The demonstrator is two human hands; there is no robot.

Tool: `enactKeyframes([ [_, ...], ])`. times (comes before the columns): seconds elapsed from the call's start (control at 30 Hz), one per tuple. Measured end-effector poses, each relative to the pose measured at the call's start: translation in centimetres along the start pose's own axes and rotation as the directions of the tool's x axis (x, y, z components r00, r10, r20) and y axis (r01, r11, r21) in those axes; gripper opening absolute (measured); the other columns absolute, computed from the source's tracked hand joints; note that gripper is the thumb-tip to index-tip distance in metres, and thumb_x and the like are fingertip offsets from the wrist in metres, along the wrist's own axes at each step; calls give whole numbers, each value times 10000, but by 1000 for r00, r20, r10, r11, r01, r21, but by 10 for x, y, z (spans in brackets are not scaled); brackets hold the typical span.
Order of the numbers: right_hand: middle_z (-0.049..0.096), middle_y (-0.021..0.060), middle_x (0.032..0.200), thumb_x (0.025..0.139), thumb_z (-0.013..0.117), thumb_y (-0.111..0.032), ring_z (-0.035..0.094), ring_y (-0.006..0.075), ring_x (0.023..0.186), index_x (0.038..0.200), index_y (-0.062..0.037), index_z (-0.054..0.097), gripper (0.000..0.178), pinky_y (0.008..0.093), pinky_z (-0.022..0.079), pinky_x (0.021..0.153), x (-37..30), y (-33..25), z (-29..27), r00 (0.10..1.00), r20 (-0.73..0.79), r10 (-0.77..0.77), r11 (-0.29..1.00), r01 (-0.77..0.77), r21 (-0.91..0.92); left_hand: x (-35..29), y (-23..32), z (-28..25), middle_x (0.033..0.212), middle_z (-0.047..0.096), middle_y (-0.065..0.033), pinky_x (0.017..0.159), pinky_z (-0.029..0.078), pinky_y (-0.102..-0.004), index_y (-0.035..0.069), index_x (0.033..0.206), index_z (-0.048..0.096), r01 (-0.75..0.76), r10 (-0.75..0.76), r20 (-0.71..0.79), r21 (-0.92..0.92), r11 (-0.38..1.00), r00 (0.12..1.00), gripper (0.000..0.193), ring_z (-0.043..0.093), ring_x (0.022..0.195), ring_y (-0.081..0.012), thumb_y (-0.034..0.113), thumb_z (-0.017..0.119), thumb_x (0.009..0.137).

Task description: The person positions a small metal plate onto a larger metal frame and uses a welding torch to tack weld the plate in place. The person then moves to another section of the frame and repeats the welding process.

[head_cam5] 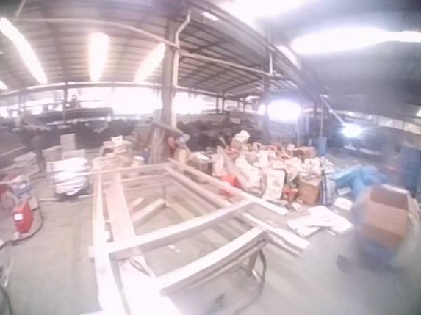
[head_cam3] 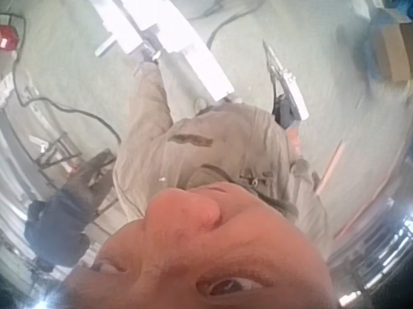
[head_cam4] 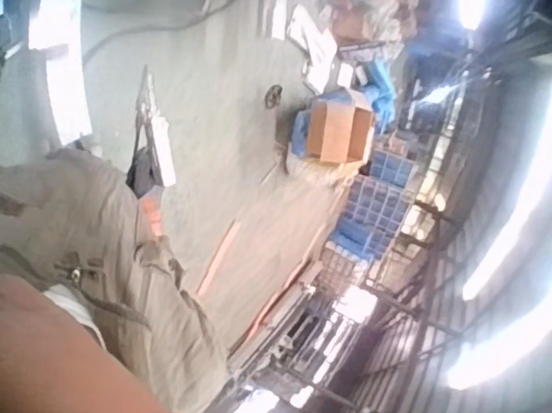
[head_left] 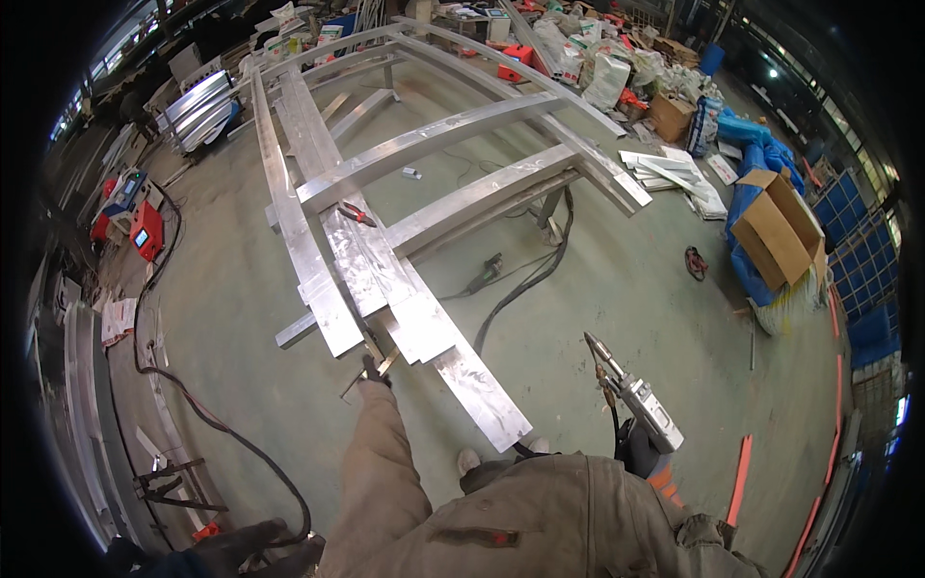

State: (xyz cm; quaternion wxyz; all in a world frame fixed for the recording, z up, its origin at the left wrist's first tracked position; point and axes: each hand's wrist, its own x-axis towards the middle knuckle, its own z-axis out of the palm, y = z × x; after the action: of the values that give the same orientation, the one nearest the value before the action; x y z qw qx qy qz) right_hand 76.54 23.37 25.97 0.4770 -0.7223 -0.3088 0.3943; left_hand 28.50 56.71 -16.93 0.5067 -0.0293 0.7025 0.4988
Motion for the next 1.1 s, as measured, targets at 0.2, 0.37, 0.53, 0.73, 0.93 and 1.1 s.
enactKeyframes([
  [0.2,636,-8,767,1046,669,-186,594,93,693,1015,-31,708,163,304,502,614,42,-4,-25,992,23,-127,990,128,-55,-146,-192,-80,578,452,-12,415,386,-392,158,925,504,207,-289,111,465,861,951,466,417,423,-195,556,719,1042],
  [0.37,654,-4,798,1067,627,-188,591,92,729,978,-37,709,193,306,509,654,118,0,-79,977,-11,-213,977,213,1,-247,-244,-164,1079,712,-108,862,576,-473,58,1609,395,-601,-454,449,750,-276,770,840,689,962,-286,453,795,985],
  [0.53,653,33,812,1149,535,-456,606,122,718,1098,-37,694,451,298,501,659,216,-6,-165,968,-135,-211,907,245,342,-310,-269,-121,1160,702,-143,917,575,-480,44,1641,354,-273,-399,253,962,6,881,918,696,1025,-317,435,829,959],
  [0.73,610,52,804,1088,608,-577,624,176,689,1294,-48,628,568,333,549,635,319,-20,-256,983,-168,79,562,95,822,-369,-302,21,1258,690,-185,983,574,-488,27,1678,305,99,-292,124,758,644,948,1015,704,1101,-354,413,871,929],
  [0.93,632,35,817,1048,648,-631,631,165,695,1277,-86,641,592,350,564,653,361,-23,-286,983,-93,157,481,6,877,-468,-293,194,1518,549,-284,1170,495,-494,-27,1645,349,-757,268,719,650,69,642,1258,561,1396,-446,415,1032,686],
  [1.1,641,49,821,1065,613,-633,639,177,686,1294,-80,626,598,347,566,641,378,-33,-288,997,-18,79,509,-25,860,-482,-281,271,1491,622,-208,1197,454,-499,174,1560,569,-888,185,869,456,56,458,971,572,1400,-415,420,982,716],
])
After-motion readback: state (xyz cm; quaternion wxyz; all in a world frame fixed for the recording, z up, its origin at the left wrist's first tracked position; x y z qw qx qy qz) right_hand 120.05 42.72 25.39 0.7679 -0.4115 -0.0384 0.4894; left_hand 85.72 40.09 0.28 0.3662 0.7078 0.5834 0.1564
